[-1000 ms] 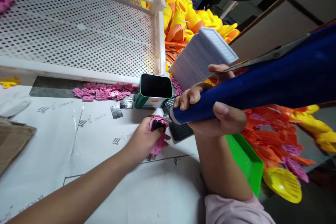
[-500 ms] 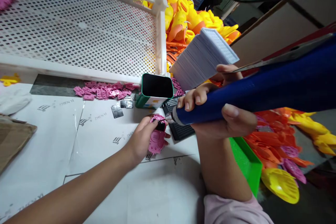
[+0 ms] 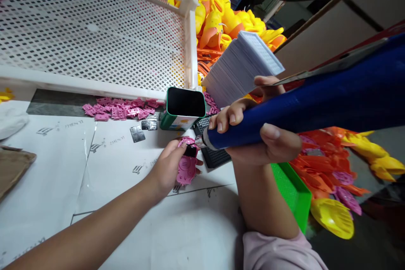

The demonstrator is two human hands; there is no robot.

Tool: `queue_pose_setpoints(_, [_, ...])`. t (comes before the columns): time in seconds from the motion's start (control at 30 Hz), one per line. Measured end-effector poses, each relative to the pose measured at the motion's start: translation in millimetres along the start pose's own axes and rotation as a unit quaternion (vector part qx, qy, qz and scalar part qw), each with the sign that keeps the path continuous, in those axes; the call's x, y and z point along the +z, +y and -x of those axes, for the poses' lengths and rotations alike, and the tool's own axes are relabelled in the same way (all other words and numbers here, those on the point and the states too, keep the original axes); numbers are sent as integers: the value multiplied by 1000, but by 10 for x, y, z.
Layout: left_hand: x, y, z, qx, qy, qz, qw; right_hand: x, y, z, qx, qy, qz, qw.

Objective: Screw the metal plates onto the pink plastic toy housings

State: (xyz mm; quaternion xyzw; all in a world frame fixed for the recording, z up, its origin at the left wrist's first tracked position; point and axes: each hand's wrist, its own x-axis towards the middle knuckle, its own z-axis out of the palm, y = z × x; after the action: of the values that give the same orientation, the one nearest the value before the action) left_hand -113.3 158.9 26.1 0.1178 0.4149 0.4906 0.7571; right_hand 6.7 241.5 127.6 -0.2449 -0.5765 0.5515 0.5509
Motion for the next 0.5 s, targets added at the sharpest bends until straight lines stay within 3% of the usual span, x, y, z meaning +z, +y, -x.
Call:
queue_pose_setpoints(0.3, [64,43,18,9,-6,-2,1000,25,34,2,3,-10,-13,1000])
queue_pose_setpoints(0.5, [113,78,75,22,4,-91,996,45,66,14,5,-43,-37,998])
